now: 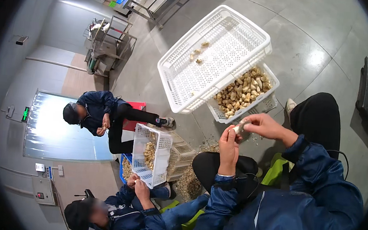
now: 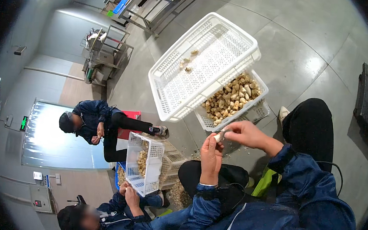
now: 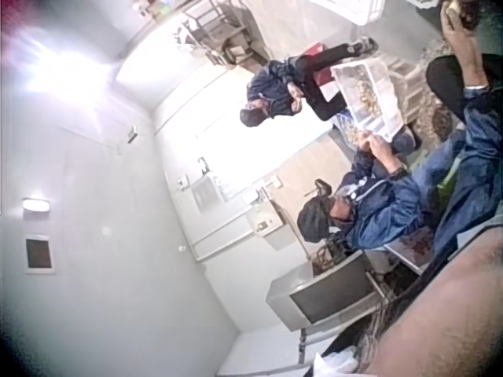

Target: The person picks up individual mushrooms from a lower container, peels or cleans them by hand, and places the processed mushrooms into a white plastic crate.

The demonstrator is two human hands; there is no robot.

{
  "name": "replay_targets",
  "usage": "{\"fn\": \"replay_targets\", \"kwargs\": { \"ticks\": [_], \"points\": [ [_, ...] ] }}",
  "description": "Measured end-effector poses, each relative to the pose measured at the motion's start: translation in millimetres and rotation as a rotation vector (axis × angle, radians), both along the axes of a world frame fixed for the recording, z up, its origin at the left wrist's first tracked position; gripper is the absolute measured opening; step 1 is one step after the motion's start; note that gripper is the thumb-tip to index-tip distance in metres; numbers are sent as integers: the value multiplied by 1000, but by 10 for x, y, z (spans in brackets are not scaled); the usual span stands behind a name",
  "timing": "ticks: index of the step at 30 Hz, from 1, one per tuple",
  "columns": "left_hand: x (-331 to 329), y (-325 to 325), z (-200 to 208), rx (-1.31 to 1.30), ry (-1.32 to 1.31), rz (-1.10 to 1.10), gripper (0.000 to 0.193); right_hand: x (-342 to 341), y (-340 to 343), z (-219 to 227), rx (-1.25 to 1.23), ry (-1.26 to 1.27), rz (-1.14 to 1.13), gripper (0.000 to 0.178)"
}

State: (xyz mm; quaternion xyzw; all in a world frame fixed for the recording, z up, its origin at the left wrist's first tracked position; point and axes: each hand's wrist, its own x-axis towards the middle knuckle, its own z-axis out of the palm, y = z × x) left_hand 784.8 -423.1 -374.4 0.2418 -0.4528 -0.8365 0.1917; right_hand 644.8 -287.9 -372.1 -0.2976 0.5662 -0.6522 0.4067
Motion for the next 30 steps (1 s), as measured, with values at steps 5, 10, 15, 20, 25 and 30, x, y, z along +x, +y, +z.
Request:
{"fn": "replay_targets", "kwargs": {
  "ticks": [5,10,15,20,25,30],
  "points": [
    [29,-24,24,84,34,-79,26,4,19,88,49,42,-13,20],
    [-15,38,27,110,-5,19,28,145,-18,67,-115,407,-151,23],
    [-32,93,-7,264,-12,36,29,102,2,86,-8,74,-103,21],
    [-17,111,-128,251,8,69,29,166,-40,106,-64,250,-214,20],
    [-45,118,-37,276,-3,69,31,173,-47,105,-180,472,-189,20],
    [-4,56,-76,210,24,7,26,-8,6,15,71,207,-102,21]
  ]
}}
